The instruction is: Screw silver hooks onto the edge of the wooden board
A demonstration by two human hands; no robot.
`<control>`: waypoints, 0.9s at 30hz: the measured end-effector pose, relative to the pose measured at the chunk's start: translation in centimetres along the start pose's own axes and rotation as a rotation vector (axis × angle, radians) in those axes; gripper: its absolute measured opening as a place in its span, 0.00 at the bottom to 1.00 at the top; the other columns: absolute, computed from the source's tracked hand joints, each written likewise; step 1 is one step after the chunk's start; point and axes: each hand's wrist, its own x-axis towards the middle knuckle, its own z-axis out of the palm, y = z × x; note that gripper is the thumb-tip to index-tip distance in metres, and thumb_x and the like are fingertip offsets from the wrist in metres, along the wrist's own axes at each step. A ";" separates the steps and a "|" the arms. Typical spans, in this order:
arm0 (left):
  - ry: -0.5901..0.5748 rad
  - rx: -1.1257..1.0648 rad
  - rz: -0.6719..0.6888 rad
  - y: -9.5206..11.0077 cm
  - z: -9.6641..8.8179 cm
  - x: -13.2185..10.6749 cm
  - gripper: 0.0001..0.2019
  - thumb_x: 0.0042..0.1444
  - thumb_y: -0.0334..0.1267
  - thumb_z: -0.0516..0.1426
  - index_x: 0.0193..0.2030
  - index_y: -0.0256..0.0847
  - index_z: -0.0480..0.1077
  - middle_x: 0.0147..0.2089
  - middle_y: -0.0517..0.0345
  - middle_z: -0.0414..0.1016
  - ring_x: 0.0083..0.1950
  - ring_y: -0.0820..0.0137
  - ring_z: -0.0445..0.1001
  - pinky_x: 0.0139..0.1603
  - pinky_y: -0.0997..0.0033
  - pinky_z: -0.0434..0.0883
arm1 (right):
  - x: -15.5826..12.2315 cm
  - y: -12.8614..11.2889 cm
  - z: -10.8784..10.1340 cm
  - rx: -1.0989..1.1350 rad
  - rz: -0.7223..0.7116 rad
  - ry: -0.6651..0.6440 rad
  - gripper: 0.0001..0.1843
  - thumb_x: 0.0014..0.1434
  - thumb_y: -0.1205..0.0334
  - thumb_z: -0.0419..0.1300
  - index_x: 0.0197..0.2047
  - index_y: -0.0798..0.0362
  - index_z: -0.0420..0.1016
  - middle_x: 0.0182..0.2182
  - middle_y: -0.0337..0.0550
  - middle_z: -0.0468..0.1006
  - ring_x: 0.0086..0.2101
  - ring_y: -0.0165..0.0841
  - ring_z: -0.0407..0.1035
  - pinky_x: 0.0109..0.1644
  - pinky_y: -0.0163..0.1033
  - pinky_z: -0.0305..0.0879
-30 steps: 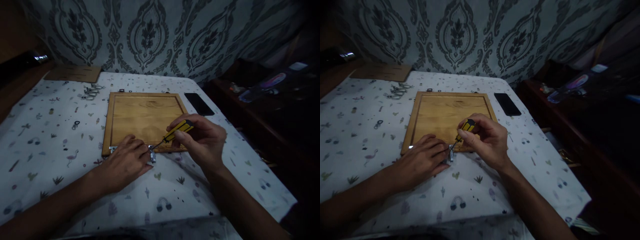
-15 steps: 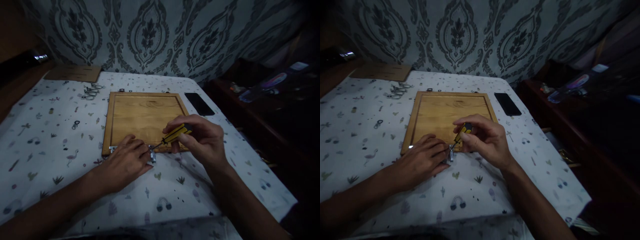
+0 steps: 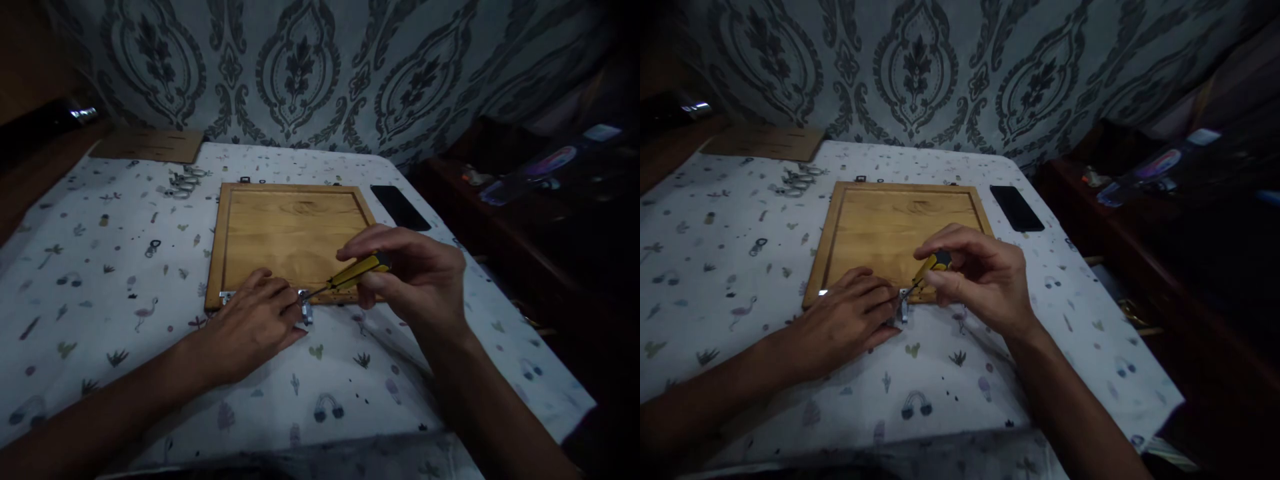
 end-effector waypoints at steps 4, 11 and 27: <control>0.009 0.008 0.005 0.0 0.1 0.0 0.11 0.64 0.43 0.54 0.39 0.37 0.71 0.45 0.53 0.76 0.49 0.64 0.71 0.57 0.56 0.62 | 0.1 0.0 0.3 0.023 0.014 0.051 0.11 0.48 0.64 0.72 0.35 0.44 0.78 0.32 0.39 0.80 0.26 0.32 0.73 0.14 0.30 0.67; 0.009 0.000 -0.006 0.0 0.2 -0.1 0.10 0.64 0.43 0.54 0.40 0.38 0.71 0.45 0.54 0.76 0.51 0.63 0.70 0.59 0.55 0.61 | -0.2 -0.1 0.2 -0.031 0.055 0.021 0.08 0.55 0.59 0.69 0.40 0.43 0.80 0.32 0.40 0.80 0.21 0.30 0.71 0.15 0.33 0.67; -0.005 0.007 0.003 -0.1 0.2 0.0 0.11 0.66 0.43 0.52 0.40 0.38 0.70 0.44 0.53 0.75 0.49 0.64 0.71 0.57 0.56 0.62 | -0.3 0.5 0.6 -0.140 -0.063 0.248 0.06 0.54 0.56 0.69 0.36 0.43 0.77 0.30 0.39 0.79 0.22 0.31 0.71 0.15 0.35 0.67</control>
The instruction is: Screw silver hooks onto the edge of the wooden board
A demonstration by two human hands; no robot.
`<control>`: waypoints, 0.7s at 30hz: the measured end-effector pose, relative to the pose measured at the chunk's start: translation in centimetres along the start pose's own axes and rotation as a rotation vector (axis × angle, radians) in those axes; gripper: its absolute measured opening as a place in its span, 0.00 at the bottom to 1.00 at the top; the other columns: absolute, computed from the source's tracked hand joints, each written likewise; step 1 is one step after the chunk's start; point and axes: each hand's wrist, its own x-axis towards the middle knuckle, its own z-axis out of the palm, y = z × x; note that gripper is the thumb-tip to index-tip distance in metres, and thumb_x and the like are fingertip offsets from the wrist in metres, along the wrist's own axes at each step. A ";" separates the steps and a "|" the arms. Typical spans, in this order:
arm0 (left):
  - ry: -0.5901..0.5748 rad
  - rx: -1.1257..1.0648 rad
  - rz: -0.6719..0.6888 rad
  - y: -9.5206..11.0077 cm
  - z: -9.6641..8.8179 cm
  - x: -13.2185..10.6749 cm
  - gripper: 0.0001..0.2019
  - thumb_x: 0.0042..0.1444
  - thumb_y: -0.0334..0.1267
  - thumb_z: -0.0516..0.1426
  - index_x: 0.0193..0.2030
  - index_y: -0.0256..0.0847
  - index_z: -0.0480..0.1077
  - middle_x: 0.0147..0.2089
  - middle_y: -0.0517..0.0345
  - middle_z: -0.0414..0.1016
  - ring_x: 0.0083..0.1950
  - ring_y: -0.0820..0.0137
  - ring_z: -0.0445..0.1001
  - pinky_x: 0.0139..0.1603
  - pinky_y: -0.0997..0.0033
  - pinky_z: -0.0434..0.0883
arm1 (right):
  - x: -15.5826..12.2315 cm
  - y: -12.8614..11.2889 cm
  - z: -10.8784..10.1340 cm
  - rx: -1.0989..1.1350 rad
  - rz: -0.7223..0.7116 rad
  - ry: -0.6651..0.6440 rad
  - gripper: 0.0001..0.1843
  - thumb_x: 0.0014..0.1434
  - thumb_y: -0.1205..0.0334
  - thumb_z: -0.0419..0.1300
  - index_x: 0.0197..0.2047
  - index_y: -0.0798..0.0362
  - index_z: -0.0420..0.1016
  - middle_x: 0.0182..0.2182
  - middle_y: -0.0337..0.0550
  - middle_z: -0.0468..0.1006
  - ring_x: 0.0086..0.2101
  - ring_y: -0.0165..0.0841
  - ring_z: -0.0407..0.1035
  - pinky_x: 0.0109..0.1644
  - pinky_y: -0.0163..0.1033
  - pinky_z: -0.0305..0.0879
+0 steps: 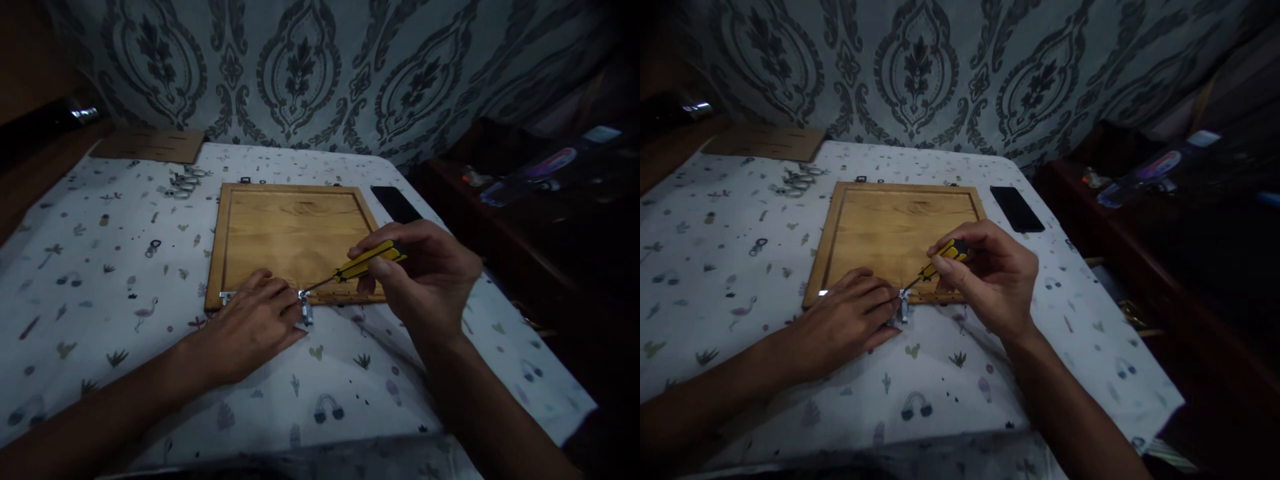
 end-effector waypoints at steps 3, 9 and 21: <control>-0.008 -0.002 -0.001 0.0 0.0 0.0 0.11 0.66 0.42 0.52 0.40 0.37 0.71 0.44 0.53 0.75 0.49 0.64 0.70 0.57 0.57 0.62 | 0.0 0.0 0.0 0.004 -0.005 -0.004 0.07 0.54 0.56 0.69 0.36 0.43 0.77 0.30 0.39 0.79 0.21 0.30 0.71 0.14 0.34 0.66; 0.000 0.002 -0.002 0.0 0.0 0.0 0.12 0.66 0.43 0.52 0.39 0.37 0.70 0.44 0.54 0.75 0.48 0.65 0.70 0.56 0.58 0.62 | 0.1 -0.1 -0.1 0.010 0.014 -0.039 0.07 0.53 0.56 0.70 0.36 0.43 0.78 0.30 0.38 0.79 0.21 0.30 0.70 0.15 0.35 0.67; -0.015 -0.019 -0.004 0.0 0.0 0.0 0.11 0.66 0.42 0.52 0.39 0.38 0.70 0.44 0.55 0.74 0.49 0.65 0.70 0.58 0.57 0.61 | 0.1 0.0 -0.2 -0.003 -0.092 -0.101 0.06 0.54 0.58 0.69 0.37 0.45 0.79 0.30 0.41 0.79 0.30 0.36 0.74 0.23 0.38 0.70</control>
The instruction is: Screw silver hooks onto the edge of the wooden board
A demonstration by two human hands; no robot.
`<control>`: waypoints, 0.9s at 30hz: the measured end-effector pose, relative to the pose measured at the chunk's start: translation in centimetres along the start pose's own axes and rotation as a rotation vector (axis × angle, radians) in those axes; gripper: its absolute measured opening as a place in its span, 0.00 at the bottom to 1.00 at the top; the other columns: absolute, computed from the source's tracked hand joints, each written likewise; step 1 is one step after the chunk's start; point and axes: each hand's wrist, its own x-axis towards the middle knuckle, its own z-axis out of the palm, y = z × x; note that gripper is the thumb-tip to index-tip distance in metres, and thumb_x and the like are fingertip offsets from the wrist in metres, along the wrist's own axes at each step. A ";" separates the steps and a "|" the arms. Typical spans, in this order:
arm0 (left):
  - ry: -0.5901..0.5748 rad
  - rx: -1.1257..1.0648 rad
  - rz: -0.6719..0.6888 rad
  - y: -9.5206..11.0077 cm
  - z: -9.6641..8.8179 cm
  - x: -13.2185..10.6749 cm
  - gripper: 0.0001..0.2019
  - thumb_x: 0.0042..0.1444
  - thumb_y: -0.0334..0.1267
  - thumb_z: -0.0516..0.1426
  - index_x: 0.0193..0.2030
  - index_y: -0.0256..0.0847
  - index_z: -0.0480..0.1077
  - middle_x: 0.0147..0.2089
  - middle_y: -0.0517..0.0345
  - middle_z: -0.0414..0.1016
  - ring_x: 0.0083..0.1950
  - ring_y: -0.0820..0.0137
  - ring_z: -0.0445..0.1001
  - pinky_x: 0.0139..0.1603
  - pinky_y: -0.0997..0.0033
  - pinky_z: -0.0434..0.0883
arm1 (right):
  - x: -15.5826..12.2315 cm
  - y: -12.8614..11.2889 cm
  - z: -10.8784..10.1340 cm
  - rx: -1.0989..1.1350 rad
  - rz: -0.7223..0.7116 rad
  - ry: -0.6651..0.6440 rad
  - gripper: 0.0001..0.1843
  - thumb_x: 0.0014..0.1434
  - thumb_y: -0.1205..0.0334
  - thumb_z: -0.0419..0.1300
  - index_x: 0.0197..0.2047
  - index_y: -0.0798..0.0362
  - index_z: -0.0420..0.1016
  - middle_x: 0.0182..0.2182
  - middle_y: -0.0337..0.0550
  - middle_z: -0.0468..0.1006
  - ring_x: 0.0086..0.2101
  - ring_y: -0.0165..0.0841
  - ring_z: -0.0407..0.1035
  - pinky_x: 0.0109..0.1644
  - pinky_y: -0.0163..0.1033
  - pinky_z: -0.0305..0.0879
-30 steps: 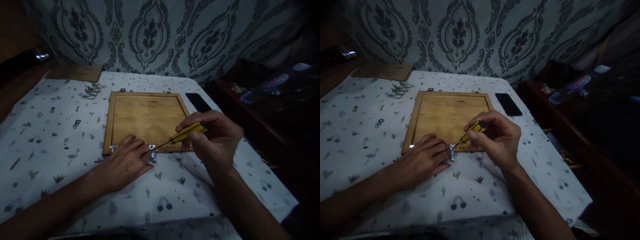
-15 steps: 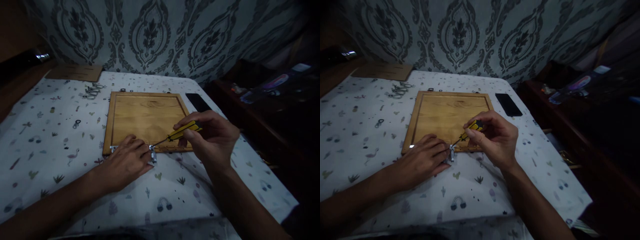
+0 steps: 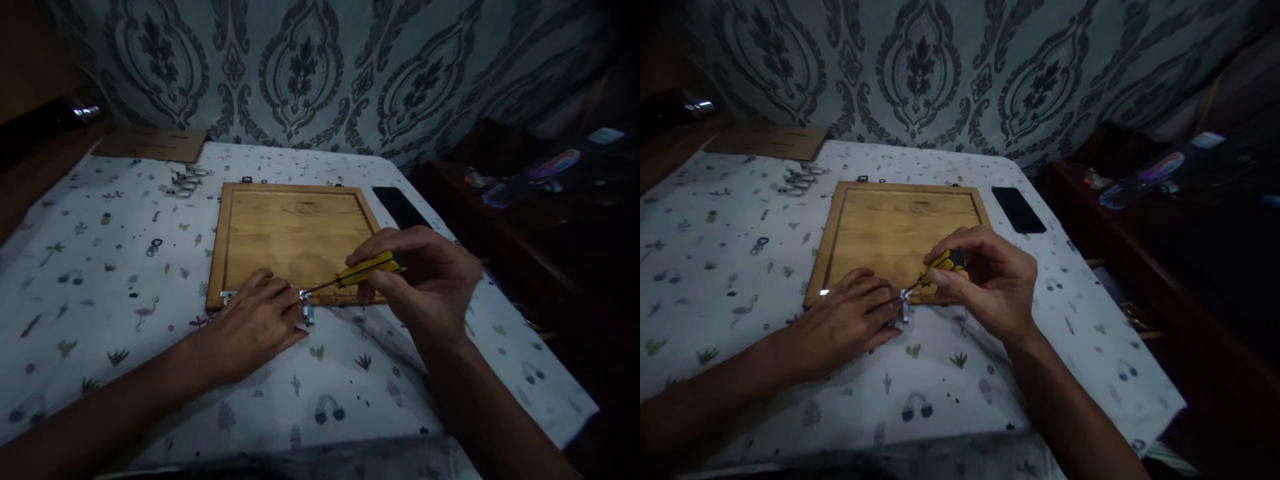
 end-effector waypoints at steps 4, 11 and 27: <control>0.002 0.005 0.004 0.0 -0.1 0.1 0.10 0.65 0.42 0.53 0.40 0.37 0.70 0.42 0.54 0.74 0.47 0.64 0.70 0.55 0.57 0.62 | -0.1 -0.3 0.0 0.028 -0.051 -0.078 0.08 0.56 0.63 0.68 0.41 0.46 0.80 0.31 0.42 0.80 0.31 0.36 0.74 0.33 0.43 0.75; -0.003 0.010 0.012 -0.1 0.0 0.0 0.11 0.66 0.43 0.52 0.40 0.39 0.71 0.42 0.55 0.74 0.48 0.64 0.69 0.56 0.57 0.62 | -0.2 -0.6 -0.1 0.080 -0.053 -0.191 0.12 0.57 0.65 0.67 0.45 0.46 0.80 0.34 0.43 0.81 0.31 0.35 0.75 0.30 0.40 0.74; 0.008 0.031 0.002 0.0 0.1 0.0 0.10 0.64 0.43 0.54 0.39 0.38 0.70 0.43 0.55 0.74 0.48 0.63 0.70 0.55 0.57 0.64 | -0.4 -0.5 0.4 0.106 0.143 -0.053 0.11 0.52 0.66 0.70 0.40 0.45 0.80 0.33 0.38 0.81 0.19 0.25 0.70 0.17 0.30 0.70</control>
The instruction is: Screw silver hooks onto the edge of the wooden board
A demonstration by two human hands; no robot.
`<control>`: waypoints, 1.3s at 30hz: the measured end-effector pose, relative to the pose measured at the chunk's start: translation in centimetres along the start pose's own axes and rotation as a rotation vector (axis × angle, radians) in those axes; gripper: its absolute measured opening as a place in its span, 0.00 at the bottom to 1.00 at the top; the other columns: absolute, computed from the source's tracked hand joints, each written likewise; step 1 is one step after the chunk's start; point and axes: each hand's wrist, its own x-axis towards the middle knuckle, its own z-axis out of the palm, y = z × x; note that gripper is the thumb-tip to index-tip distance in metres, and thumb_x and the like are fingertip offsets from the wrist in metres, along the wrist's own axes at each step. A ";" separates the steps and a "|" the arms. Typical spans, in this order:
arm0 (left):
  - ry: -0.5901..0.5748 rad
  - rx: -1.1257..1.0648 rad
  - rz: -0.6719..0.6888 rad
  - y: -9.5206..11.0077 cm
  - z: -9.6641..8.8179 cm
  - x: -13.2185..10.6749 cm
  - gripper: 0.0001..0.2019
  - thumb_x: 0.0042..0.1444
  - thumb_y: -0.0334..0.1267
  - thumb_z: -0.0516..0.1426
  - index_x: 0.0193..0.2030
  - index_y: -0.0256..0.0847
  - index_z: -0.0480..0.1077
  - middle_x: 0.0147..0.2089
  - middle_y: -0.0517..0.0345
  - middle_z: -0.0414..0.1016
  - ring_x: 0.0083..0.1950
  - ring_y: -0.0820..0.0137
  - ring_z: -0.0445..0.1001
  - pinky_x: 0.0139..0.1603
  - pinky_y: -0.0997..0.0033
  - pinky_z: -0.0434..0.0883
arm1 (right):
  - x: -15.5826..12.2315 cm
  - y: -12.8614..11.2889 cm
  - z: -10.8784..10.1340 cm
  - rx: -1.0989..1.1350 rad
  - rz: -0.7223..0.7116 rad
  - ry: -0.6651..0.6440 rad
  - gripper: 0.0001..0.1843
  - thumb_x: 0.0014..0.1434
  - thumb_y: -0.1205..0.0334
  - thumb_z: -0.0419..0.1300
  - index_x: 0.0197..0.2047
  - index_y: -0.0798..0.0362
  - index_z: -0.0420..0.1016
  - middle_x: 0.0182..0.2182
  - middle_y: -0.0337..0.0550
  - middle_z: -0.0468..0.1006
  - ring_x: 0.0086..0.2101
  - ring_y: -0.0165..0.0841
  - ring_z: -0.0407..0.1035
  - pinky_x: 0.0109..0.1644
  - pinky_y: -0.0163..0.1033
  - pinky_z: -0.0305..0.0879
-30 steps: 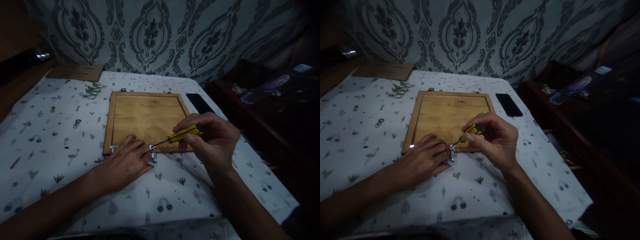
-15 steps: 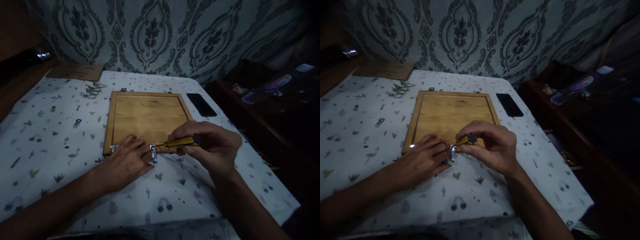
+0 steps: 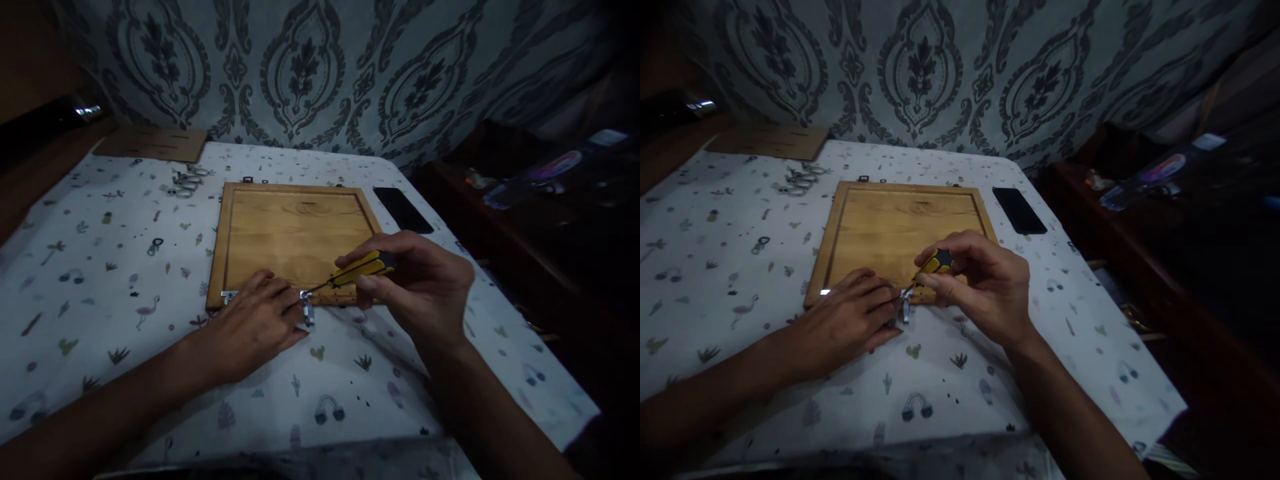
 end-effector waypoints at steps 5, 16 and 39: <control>0.009 -0.012 0.004 0.0 0.0 0.0 0.10 0.65 0.42 0.54 0.40 0.37 0.70 0.44 0.54 0.74 0.49 0.64 0.70 0.57 0.58 0.63 | 0.1 -0.2 0.2 -0.080 -0.030 0.014 0.11 0.52 0.64 0.71 0.40 0.47 0.79 0.33 0.40 0.80 0.30 0.30 0.75 0.21 0.28 0.71; 0.025 -0.003 0.013 -0.1 0.1 0.0 0.11 0.64 0.43 0.54 0.39 0.37 0.71 0.43 0.54 0.75 0.47 0.64 0.70 0.54 0.58 0.64 | 0.3 0.0 0.6 -0.250 0.056 0.009 0.12 0.51 0.56 0.71 0.27 0.52 0.74 0.25 0.38 0.75 0.24 0.27 0.69 0.23 0.31 0.68; 0.074 0.081 -0.069 1.1 0.3 0.7 0.09 0.62 0.41 0.58 0.39 0.37 0.72 0.37 0.56 0.76 0.43 0.64 0.72 0.50 0.59 0.66 | 0.4 -0.1 0.5 -0.124 0.145 -0.044 0.11 0.54 0.55 0.69 0.32 0.52 0.75 0.27 0.38 0.73 0.23 0.26 0.68 0.21 0.29 0.68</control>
